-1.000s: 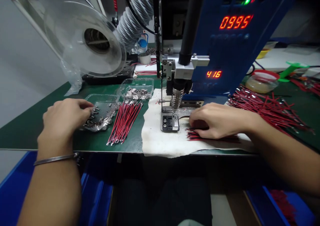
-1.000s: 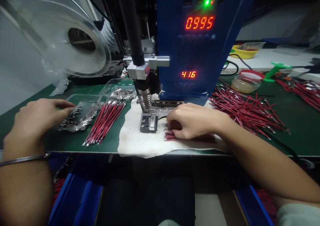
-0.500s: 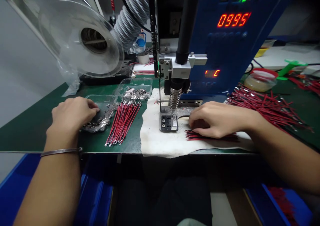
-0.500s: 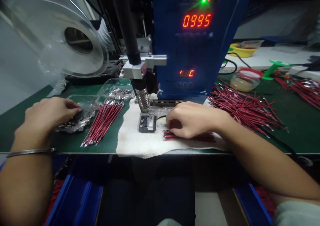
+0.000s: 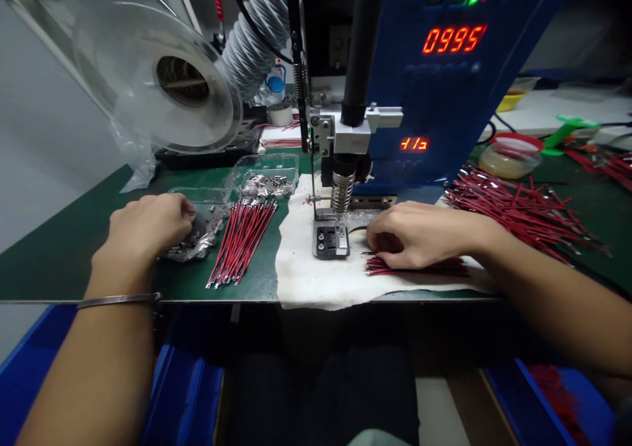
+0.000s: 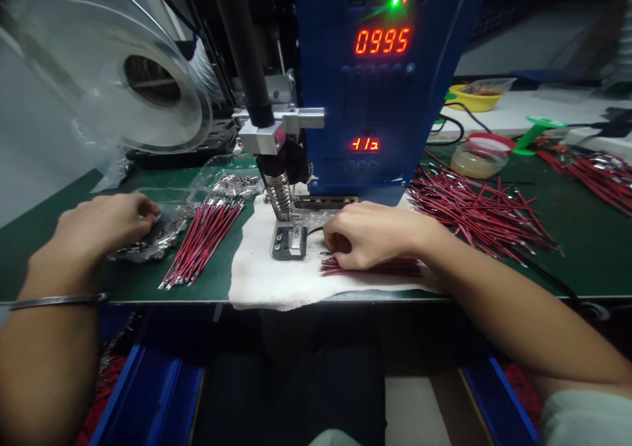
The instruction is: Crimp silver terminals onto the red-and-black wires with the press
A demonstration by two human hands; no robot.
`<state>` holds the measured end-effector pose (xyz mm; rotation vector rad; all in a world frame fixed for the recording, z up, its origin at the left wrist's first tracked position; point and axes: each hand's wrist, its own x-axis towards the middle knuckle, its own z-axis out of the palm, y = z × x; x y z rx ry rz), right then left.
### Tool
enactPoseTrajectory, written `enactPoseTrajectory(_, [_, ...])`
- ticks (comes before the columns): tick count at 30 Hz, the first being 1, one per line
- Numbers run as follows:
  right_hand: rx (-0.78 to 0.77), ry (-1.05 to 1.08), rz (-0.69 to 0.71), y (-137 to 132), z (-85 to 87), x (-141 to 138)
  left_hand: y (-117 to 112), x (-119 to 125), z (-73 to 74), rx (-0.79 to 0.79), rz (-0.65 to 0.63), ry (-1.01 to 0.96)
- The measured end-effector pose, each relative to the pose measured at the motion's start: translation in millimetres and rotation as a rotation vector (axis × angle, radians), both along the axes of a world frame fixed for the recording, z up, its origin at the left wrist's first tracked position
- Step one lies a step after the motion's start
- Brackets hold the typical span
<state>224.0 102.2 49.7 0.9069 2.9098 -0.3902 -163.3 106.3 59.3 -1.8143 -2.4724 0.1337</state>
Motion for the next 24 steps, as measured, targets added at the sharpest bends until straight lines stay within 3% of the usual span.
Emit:
enactPoseTrajectory(7, [0.005,0.053,0.013,2.6,-1.3,0.1,-2.2,0.5,-3.8,0.103,-0.001,-0.064])
enactPoseTrajectory(11, [0.004,0.05,0.04,3.1,-1.7,1.0,-14.6,17.8,1.3,0.382,-0.049,-0.17])
enactPoseTrajectory(13, [0.01,0.048,0.04,3.2,-1.8,1.4,-27.5,39.9,2.2,0.571,-0.119,-0.325])
enactPoseTrajectory(15, [0.017,0.046,0.038,3.5,-1.7,1.8,-42.5,68.9,-1.1,0.674,-0.214,-0.645])
enactPoseTrajectory(18, [0.024,0.047,0.041,4.5,-1.0,1.8,-59.9,113.3,-13.9,0.672,-0.309,-1.087])
enactPoseTrajectory(24, [0.001,0.107,0.026,5.9,-0.6,0.7,-59.5,165.1,-42.1,0.624,-0.291,-1.472])
